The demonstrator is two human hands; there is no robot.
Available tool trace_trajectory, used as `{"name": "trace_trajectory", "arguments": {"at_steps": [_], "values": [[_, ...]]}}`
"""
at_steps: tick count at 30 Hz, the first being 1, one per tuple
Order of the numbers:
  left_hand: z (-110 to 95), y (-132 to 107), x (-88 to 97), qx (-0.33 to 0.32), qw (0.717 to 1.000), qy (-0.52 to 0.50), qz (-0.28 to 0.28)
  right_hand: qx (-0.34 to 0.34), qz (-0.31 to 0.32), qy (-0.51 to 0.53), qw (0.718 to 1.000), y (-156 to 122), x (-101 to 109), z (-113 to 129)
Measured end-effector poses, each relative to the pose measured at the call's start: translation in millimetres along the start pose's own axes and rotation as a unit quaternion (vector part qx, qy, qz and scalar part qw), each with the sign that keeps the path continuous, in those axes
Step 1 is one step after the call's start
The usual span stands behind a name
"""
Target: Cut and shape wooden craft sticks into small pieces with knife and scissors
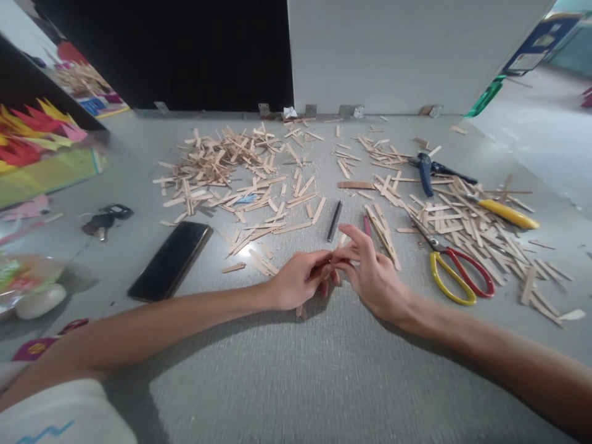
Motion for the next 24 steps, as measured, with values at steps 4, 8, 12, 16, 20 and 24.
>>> {"name": "trace_trajectory", "arguments": {"at_steps": [4,8,12,16,20,24], "values": [[1.8,1.4,-0.2,0.001,1.0,-0.015,-0.017,-0.006,-0.034,0.004,0.999,0.4,-2.0,-1.3],[4.2,2.9,-1.4,-0.008,0.999,-0.038,-0.032,-0.017,-0.091,0.005,0.996,-0.7,-3.7,-3.8],[4.9,3.0,-1.7,-0.015,0.998,-0.045,-0.028,-0.008,-0.094,-0.001,0.996,-3.1,-4.1,-4.5],[4.2,2.4,-1.2,-0.016,0.999,-0.038,-0.029,0.005,-0.091,-0.008,0.996,-4.0,-3.6,-3.4],[2.8,2.7,-1.1,-0.013,0.999,-0.033,-0.025,0.006,-0.089,-0.017,0.996,-2.2,-1.7,-3.4],[0.9,2.6,-1.2,-0.014,0.999,-0.034,-0.02,0.048,-0.07,0.0,0.996,-0.5,0.8,-7.9]]}}
Point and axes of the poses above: each hand's wrist, its own y-axis towards the middle knuckle, its own x-axis out of the back of the hand, z = x × y, the point moved 1 cm from there along y, towards the middle knuckle, and after that the axes turned 3 degrees about x, right-handed, at the moved point
